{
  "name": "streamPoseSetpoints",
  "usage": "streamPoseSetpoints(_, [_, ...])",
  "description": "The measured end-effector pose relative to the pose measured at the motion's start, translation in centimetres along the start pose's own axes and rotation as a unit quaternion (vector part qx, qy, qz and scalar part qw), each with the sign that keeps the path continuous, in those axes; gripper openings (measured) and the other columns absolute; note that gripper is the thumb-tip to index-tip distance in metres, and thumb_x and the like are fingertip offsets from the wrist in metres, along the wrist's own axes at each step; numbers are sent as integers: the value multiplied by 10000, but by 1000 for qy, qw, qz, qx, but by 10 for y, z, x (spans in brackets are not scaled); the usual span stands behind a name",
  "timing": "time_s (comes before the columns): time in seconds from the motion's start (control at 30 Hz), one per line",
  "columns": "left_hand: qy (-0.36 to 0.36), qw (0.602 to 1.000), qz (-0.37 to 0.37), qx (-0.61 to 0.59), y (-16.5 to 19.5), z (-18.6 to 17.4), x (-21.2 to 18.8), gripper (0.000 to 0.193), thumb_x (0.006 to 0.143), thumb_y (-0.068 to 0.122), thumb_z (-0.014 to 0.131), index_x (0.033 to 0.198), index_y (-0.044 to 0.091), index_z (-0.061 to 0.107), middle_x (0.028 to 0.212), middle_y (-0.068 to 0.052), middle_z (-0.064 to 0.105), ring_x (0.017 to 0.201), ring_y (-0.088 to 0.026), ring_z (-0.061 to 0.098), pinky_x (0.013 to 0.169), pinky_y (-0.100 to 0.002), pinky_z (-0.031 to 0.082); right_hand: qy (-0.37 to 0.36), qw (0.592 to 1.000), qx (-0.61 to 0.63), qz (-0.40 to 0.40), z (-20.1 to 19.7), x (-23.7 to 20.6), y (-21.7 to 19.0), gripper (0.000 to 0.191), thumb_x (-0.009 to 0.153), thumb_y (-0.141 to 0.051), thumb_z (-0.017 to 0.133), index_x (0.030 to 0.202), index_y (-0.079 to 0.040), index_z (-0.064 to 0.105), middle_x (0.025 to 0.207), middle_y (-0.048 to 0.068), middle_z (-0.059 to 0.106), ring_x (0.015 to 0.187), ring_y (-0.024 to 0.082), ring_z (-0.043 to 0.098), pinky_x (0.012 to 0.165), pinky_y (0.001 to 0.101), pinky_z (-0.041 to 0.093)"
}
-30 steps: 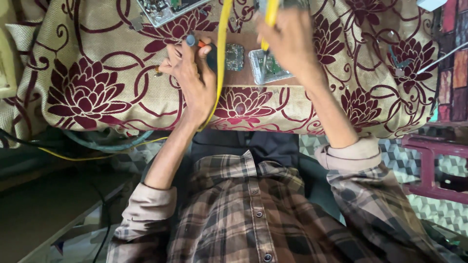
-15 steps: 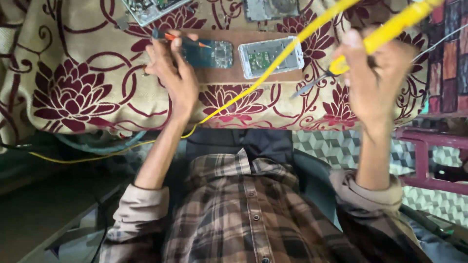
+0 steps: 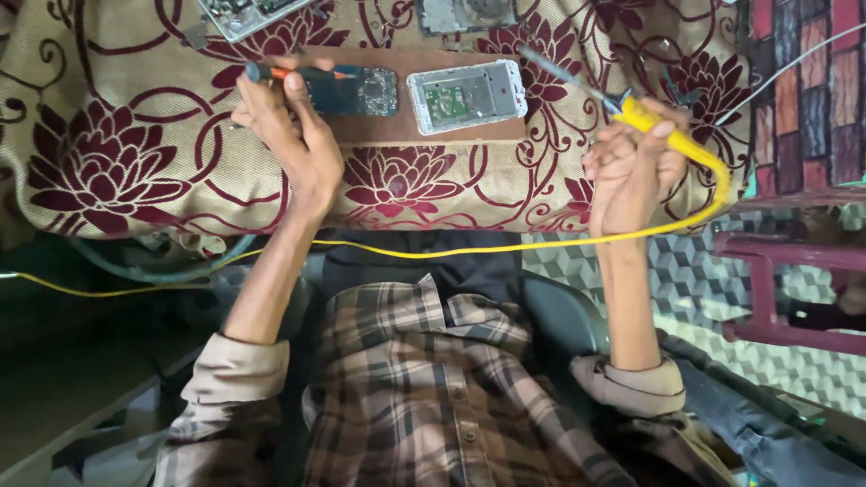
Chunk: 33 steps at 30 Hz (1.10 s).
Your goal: The person uses a soldering iron and tweezers to work on a disassembled mobile phone circuit board. They repeatedly apply heat to small components on the board while holding it steady.
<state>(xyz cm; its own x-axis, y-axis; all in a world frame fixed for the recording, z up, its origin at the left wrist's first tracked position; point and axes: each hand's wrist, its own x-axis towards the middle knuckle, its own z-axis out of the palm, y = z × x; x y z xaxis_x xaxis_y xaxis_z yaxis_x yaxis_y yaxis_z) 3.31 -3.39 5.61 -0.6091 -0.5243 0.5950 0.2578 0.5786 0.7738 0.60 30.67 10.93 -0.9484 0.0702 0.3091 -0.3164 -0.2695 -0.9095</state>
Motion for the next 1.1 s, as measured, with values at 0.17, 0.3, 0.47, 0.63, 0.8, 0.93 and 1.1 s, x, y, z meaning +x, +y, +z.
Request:
streamPoseSetpoints(0.17, [-50,998,23,-24,26,-4,-9,190,1184,228,402,1185,73,512,1071,3,764,976,-186,494,983,-402,255,70,980,127,133,-28,-4,59,429,1047,-484,597,981,-74,486,821,92,628,728,179,607,625,301,472])
streamPoseSetpoints(0.3, [-94,993,64,-39,43,7,-18,134,1150,158,437,1153,79,544,1097,-1,736,999,-196,549,953,-382,278,111,955,195,194,-33,-12,93,389,1020,-461,636,917,-107,511,799,66,627,709,156,593,630,288,471])
streamPoseSetpoints(0.47, [-139,988,68,-28,48,30,-31,98,1050,28,548,1107,91,597,1073,-18,680,972,-222,514,929,-396,270,114,934,246,231,-37,-22,108,365,1026,-436,666,924,-101,563,803,62,639,731,152,615,688,273,507])
streamPoseSetpoints(0.63, [-148,985,93,5,39,35,-39,225,917,-80,561,1064,86,599,1044,-20,693,955,-254,487,896,-414,248,78,939,248,224,-37,-24,105,388,1044,-429,659,1009,-44,635,864,102,696,777,166,647,714,272,513])
streamPoseSetpoints(0.8, [-127,987,94,31,34,28,-33,229,914,-98,540,1061,65,604,1019,-53,681,950,-266,484,915,-434,252,41,960,211,177,-28,-28,101,401,1054,-367,636,1257,-22,617,1011,82,692,928,167,651,828,292,515])
streamPoseSetpoints(0.93, [-109,992,65,18,38,26,-30,198,960,-77,534,1106,49,574,1060,-66,681,990,-264,509,908,-414,266,-2,970,194,149,-24,-33,100,387,1089,-331,618,1310,-17,574,1095,88,686,1004,181,640,917,323,504])
streamPoseSetpoints(1.1, [-90,995,46,-22,46,36,-30,144,1016,-64,493,1106,41,533,1110,-21,738,1007,-249,516,943,-419,278,31,956,253,147,-26,-34,105,428,1072,-399,586,1266,-18,607,1055,92,701,976,188,651,912,335,519])
